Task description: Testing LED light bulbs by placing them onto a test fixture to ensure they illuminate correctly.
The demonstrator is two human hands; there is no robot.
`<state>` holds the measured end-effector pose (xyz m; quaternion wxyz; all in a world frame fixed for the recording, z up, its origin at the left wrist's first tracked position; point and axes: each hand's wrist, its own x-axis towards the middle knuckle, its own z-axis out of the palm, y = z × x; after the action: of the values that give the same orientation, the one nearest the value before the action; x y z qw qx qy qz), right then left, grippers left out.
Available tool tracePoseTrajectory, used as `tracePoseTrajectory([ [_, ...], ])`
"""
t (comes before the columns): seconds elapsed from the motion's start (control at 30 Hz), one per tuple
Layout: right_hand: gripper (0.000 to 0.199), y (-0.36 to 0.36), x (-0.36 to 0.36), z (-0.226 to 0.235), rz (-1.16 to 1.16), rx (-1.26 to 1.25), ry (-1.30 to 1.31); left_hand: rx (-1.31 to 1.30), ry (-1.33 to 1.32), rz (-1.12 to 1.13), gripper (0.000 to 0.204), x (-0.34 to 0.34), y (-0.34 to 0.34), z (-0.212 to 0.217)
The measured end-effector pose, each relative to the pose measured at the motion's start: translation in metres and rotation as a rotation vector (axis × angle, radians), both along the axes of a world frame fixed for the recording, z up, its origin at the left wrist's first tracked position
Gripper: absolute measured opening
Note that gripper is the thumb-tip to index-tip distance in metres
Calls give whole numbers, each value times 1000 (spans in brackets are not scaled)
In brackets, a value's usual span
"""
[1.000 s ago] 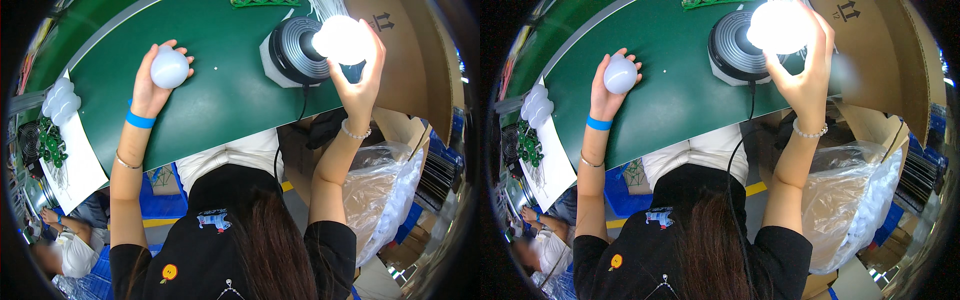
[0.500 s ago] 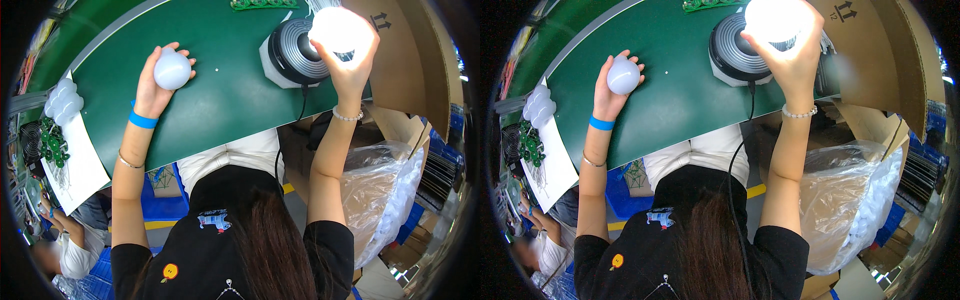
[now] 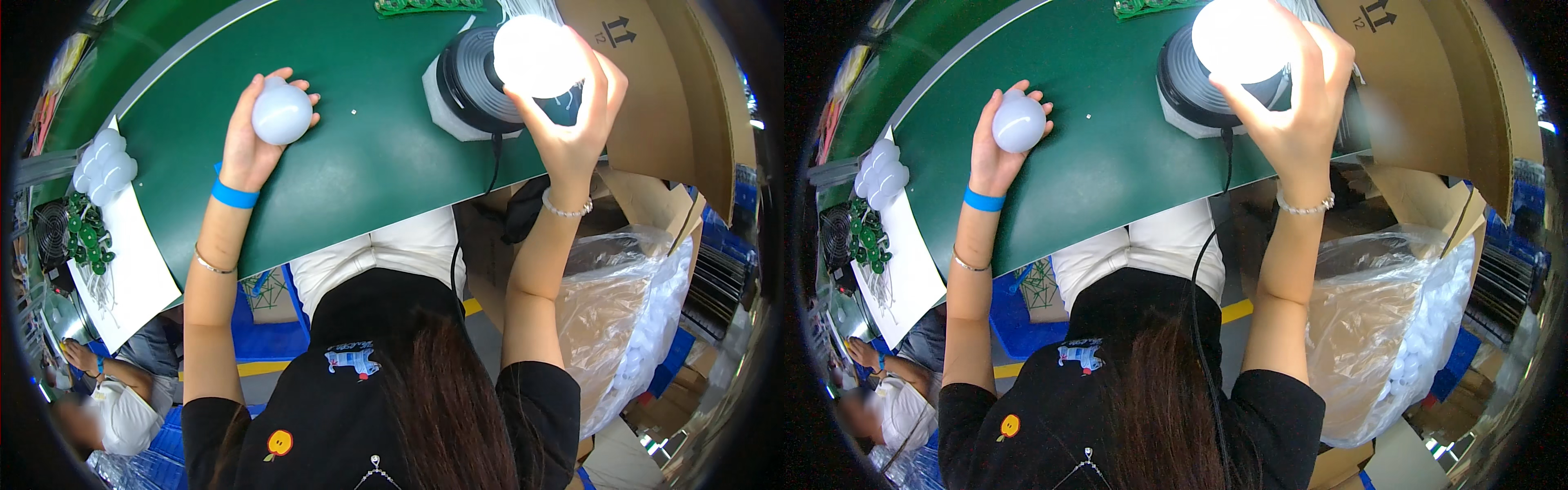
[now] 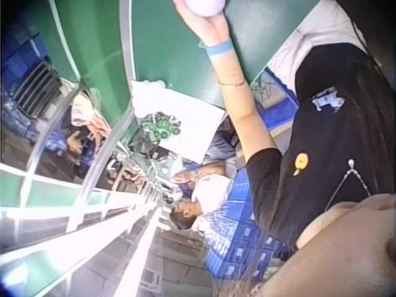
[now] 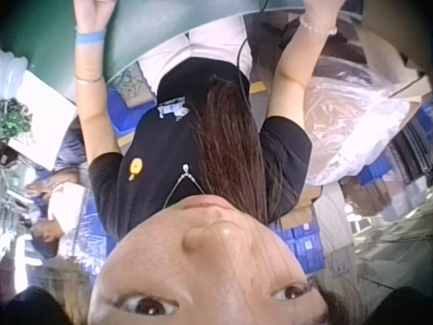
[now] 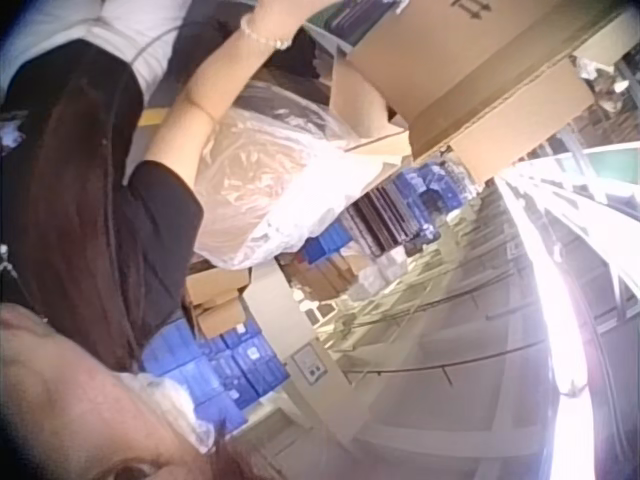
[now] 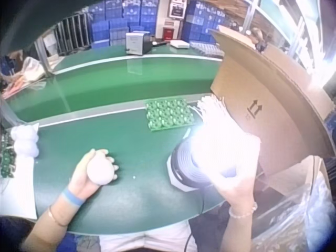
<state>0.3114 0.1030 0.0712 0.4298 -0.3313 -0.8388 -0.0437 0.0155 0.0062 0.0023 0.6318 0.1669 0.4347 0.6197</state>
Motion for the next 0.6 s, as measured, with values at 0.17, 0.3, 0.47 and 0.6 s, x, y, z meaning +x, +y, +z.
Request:
tracePoseTrajectory([
  [0.17,64,16,-6,0,25,74,27,-4,-2,13,42,-1,0,1],
  [0.3,72,18,-9,-7,145,-120,189,-6,-19,-12,42,-3,0,0],
  [0.47,76,9,-11,-10,168,-206,364,-16,-10,13,40,-1,1,1],
  [0.6,71,0,3,3,81,-233,109,-15,-21,17,40,0,1,3],
])
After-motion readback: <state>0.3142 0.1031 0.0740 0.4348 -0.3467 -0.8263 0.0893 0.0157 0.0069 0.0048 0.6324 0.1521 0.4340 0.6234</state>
